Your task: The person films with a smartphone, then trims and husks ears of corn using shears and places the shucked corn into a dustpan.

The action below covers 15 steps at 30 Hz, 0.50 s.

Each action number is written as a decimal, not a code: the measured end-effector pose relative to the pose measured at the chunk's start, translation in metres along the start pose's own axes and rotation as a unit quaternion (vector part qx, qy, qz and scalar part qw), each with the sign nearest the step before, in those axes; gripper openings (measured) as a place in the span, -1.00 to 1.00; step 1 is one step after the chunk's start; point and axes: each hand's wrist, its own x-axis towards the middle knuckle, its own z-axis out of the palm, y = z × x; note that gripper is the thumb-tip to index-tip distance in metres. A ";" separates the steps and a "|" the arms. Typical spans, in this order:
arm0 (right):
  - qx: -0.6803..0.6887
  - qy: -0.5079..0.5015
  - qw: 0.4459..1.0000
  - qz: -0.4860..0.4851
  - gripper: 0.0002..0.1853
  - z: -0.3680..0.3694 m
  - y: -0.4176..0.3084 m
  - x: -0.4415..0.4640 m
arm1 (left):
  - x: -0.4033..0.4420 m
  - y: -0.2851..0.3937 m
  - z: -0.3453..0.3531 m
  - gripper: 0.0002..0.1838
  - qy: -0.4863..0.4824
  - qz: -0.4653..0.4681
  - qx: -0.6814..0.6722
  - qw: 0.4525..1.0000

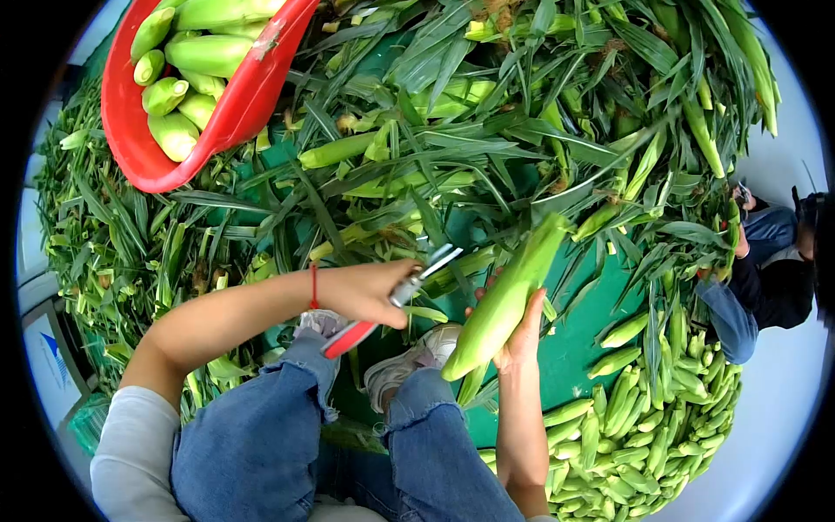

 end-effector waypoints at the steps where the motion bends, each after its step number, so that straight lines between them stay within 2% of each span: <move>1: -0.019 -0.006 1.000 -0.012 -0.19 0.001 0.002 -0.002 | 0.003 0.013 0.001 -0.09 -0.029 -0.023 -0.022 0.999; 4: -0.081 -0.035 0.995 -0.047 -0.30 0.013 -0.005 -0.003 | 0.017 0.032 0.005 -0.03 -0.015 0.064 -0.078 0.995; 5: -0.101 -0.047 0.993 -0.047 -0.34 0.018 -0.007 -0.003 | 0.027 0.028 0.007 -0.02 0.010 0.155 -0.066 0.986; 6: -0.121 -0.060 0.990 -0.047 -0.38 0.023 -0.009 -0.002 | 0.031 0.033 0.006 -0.05 0.047 0.159 -0.034 0.986; 7: -0.150 0.053 0.985 -0.063 -0.40 0.031 -0.003 -0.002 | 0.035 0.038 0.004 -0.09 0.081 0.166 0.015 0.983; 9: -0.139 0.070 0.986 -0.058 -0.41 0.042 0.002 0.000 | 0.040 0.050 0.003 -0.24 0.168 0.162 0.092 0.968; 11: -0.115 0.090 0.988 -0.050 -0.42 0.053 -0.001 0.002 | 0.034 0.059 -0.002 -0.31 0.214 0.134 0.073 0.965; 12: -0.054 -0.025 0.998 0.004 -0.41 0.046 -0.009 0.005 | 0.034 0.061 -0.005 -0.35 0.234 0.121 0.063 0.963; 14: -0.018 -0.090 0.996 0.000 -0.40 0.047 -0.014 0.003 | 0.039 0.038 -0.019 -0.43 0.348 0.049 -0.060 0.934; 15: -0.029 -0.073 0.997 0.010 -0.33 0.050 -0.015 -0.003 | 0.041 0.021 -0.033 -0.44 0.401 0.103 -0.131 0.901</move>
